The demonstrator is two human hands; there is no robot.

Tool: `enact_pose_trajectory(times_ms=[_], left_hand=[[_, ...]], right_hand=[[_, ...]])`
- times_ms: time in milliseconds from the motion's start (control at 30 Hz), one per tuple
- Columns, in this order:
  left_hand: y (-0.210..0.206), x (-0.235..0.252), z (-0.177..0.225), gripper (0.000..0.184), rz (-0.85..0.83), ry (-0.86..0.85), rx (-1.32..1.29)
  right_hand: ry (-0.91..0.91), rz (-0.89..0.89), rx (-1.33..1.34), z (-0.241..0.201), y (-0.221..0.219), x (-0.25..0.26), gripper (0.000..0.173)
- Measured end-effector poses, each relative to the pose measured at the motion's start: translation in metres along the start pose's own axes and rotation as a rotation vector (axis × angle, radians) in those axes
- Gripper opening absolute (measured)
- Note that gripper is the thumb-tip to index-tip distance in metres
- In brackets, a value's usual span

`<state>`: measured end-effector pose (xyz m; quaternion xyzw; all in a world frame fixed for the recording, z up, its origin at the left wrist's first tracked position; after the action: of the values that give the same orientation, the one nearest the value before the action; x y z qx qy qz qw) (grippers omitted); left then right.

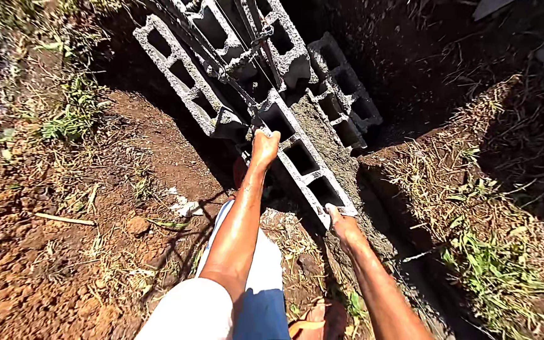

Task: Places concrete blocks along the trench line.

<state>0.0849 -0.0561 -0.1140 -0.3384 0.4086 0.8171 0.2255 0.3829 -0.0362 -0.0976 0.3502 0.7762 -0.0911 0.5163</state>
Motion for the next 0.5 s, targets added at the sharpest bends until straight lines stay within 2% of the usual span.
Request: enact_pose_trajectory(times_ms=[200,267,333,400,433,500], left_hand=[[-0.001,0.006,-0.003,0.046,0.010,-0.024,-0.003],[0.002,0.006,0.000,0.050,0.024,-0.015,0.005],[-0.001,0.003,-0.001,0.050,0.033,-0.011,0.020],[0.003,-0.009,0.008,0.049,-0.002,0.023,0.068],[0.008,-0.020,0.014,0.048,-0.041,0.051,0.111],[0.004,-0.015,0.001,0.051,0.011,-0.005,0.005]], right_hand=[[0.035,0.012,0.043,0.000,-0.001,0.000,0.055],[-0.001,-0.111,-0.012,-0.007,0.006,-0.005,0.066],[-0.059,-0.320,-0.109,-0.012,0.024,-0.015,0.073],[-0.011,-0.469,-0.228,-0.029,0.045,-0.029,0.057],[0.067,-0.476,-0.321,-0.042,0.057,-0.038,0.046],[0.307,-0.351,-0.533,-0.062,0.080,-0.048,0.031]])
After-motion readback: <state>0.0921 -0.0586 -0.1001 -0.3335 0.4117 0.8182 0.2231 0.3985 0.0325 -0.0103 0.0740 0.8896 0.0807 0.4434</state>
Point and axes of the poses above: each hand's wrist, its own x-axis towards the middle knuckle, its own y-axis out of the back of the hand, z = x × y, the point moved 2 cm from there along x, towards the middle knuckle, and after that the axes turned 13 degrees about y, right-handed, at the moved point
